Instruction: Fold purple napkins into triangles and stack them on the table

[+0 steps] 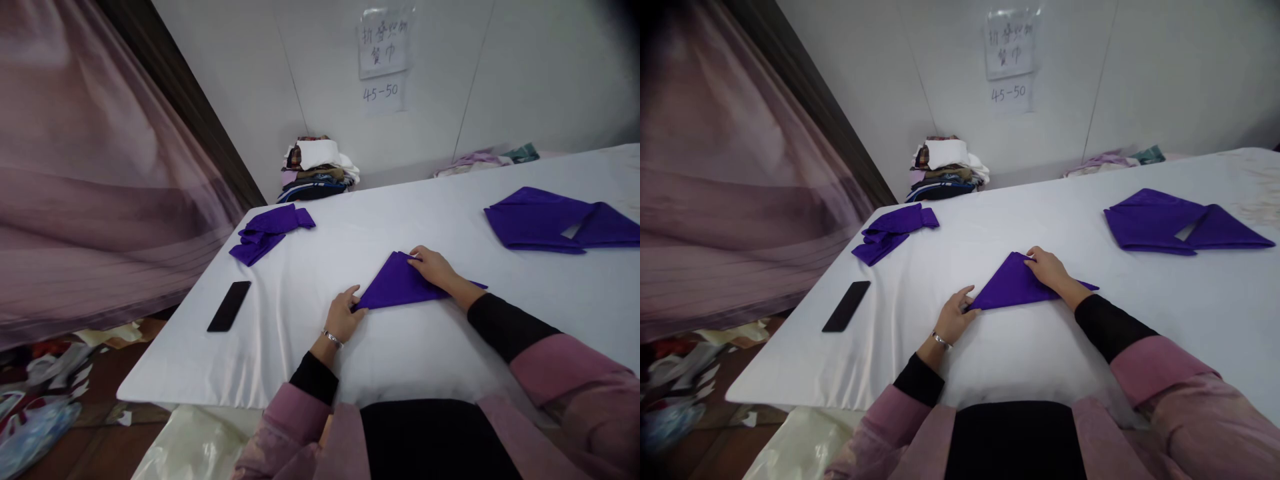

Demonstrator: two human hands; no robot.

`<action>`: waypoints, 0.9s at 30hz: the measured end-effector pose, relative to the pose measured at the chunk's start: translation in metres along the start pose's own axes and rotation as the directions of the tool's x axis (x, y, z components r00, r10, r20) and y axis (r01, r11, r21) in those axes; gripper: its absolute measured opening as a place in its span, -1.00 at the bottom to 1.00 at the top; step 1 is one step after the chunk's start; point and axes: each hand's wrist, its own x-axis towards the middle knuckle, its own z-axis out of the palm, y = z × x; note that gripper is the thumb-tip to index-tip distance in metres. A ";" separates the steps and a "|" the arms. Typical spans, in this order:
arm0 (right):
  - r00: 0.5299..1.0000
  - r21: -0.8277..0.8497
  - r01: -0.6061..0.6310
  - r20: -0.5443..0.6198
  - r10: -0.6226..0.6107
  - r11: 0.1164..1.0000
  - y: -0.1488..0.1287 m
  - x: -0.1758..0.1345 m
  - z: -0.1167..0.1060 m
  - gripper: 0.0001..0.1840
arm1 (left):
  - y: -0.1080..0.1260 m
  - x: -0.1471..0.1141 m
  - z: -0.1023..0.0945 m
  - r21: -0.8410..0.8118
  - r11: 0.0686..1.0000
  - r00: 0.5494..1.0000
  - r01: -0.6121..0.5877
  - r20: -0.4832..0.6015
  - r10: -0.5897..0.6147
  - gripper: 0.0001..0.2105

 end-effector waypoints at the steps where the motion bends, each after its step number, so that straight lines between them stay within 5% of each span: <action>1: 1.000 -0.001 0.001 0.003 -0.001 1.000 0.000 0.000 0.000 -0.74 | -0.001 0.000 0.000 0.000 1.000 1.000 0.005 -0.006 -0.005 -0.49; 7: 1.000 -0.031 0.004 0.004 -0.004 1.000 -0.001 0.002 0.000 -0.72 | -0.004 -0.002 0.002 0.021 1.000 0.999 -0.005 -0.051 0.006 -0.56; 17: 1.000 0.000 -0.011 -0.020 0.011 1.000 0.008 0.006 0.003 -0.69 | -0.009 -0.012 -0.004 0.142 0.971 0.965 -0.193 -0.148 0.214 -0.74; 27: 0.999 0.061 0.014 -0.043 -0.012 0.998 0.011 0.006 0.004 -0.70 | -0.009 -0.009 -0.001 0.135 0.985 0.988 -0.111 -0.094 0.124 -0.87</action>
